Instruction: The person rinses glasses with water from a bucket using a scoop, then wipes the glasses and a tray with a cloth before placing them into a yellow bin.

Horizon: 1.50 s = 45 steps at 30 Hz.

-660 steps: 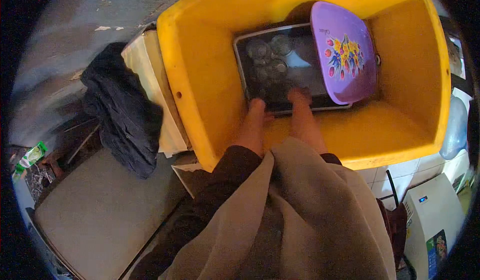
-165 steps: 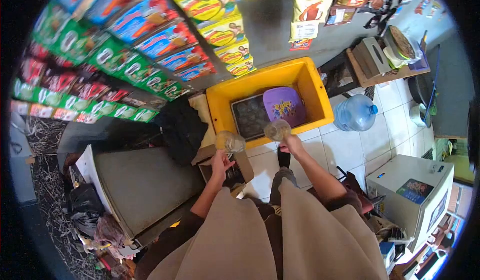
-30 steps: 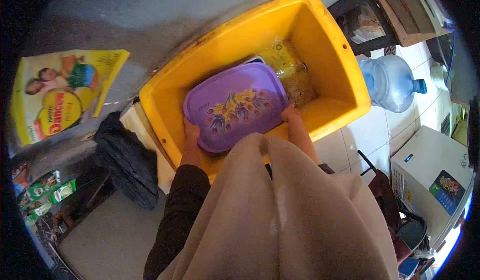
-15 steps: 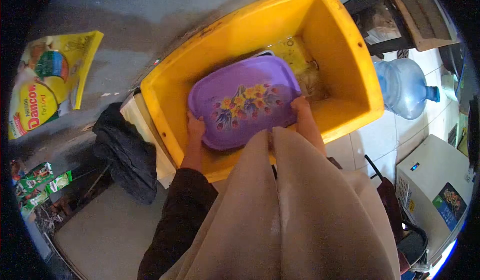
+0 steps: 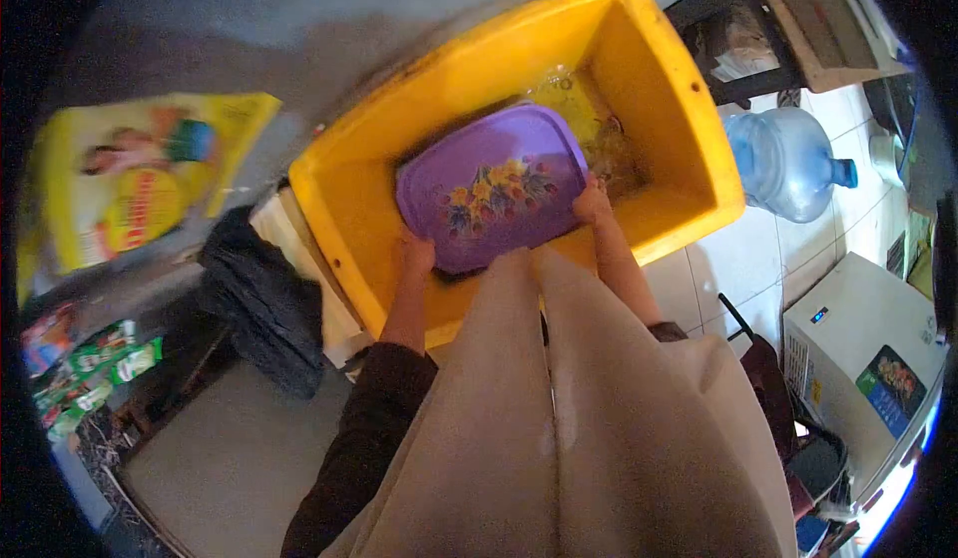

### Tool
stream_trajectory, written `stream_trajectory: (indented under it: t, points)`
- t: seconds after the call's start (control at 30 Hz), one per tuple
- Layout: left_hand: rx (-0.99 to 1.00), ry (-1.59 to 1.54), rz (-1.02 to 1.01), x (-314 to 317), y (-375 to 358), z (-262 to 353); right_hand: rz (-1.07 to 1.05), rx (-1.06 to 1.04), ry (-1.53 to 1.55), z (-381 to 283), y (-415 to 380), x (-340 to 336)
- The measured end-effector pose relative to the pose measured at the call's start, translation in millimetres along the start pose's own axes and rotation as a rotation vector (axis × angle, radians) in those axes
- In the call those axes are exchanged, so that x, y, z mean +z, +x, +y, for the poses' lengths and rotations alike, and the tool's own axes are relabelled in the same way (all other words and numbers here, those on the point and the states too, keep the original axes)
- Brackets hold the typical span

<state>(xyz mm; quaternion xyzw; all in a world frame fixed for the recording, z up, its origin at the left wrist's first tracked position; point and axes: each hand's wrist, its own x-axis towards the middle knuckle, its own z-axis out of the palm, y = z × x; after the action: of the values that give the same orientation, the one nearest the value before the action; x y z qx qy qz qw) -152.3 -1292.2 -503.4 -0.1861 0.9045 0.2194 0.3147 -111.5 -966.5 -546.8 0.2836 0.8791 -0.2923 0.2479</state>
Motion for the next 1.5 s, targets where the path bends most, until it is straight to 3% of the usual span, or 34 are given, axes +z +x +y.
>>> stream_trajectory:
  t: [0.03, 0.1, 0.23, 0.3, 0.33, 0.4, 0.53, 0.63, 0.83, 0.9, 1.0, 1.2, 1.3, 1.5]
  points:
    - [0.019, 0.01, 0.007, -9.2, -17.5, 9.8, 0.015, 0.003, 0.016, -1.6, -15.4, -15.0]
    - [0.002, -0.902, -0.049, -38.3, -52.9, 27.6, 0.237, -0.075, 0.264, -3.5, -53.4, -47.2]
    - [0.159, -0.558, -0.026, -101.8, -110.6, 65.7, 0.292, -0.202, 0.579, 8.4, -130.2, -143.9]
    - [0.362, -0.396, -0.232, -136.6, -140.8, 100.5, 0.158, -0.156, 0.752, 1.4, -181.6, -210.4]
    - [0.393, -0.392, -0.235, -152.6, -156.6, 121.4, 0.144, -0.149, 0.722, 7.7, -193.1, -227.9]
    - [0.713, -0.407, -0.2, -174.6, -198.7, 152.5, 0.179, -0.191, 0.742, 3.7, -233.8, -264.9]
    - [0.842, -0.597, -0.354, -225.9, -299.4, 232.3, 0.213, -0.298, 0.776, -27.6, -315.0, -345.4]
    - [0.996, -0.539, -0.436, -242.1, -350.4, 268.3, 0.282, -0.366, 0.763, -41.6, -368.9, -378.4]
    - [1.019, -0.403, -0.616, -227.7, -412.1, 308.2, 0.369, -0.336, 0.757, -1.9, -442.7, -416.8]
    - [0.983, -0.374, -0.758, -211.6, -425.1, 323.4, 0.595, -0.3, 0.704, 21.7, -457.1, -418.8]
    - [1.034, -0.328, -0.834, -180.4, -441.1, 358.7, 0.736, -0.207, 0.837, 45.6, -471.1, -426.8]
    - [1.247, -0.275, -0.852, -105.9, -477.4, 473.6, 0.824, -0.107, 1.089, 109.0, -456.7, -467.4]
    - [1.209, -0.297, -0.91, -83.5, -520.6, 541.0, 0.854, -0.051, 1.067, 136.6, -452.3, -509.4]
    - [1.329, -0.338, -1.026, -34.0, -570.2, 637.2, 0.981, -0.013, 1.083, 190.3, -455.0, -575.6]
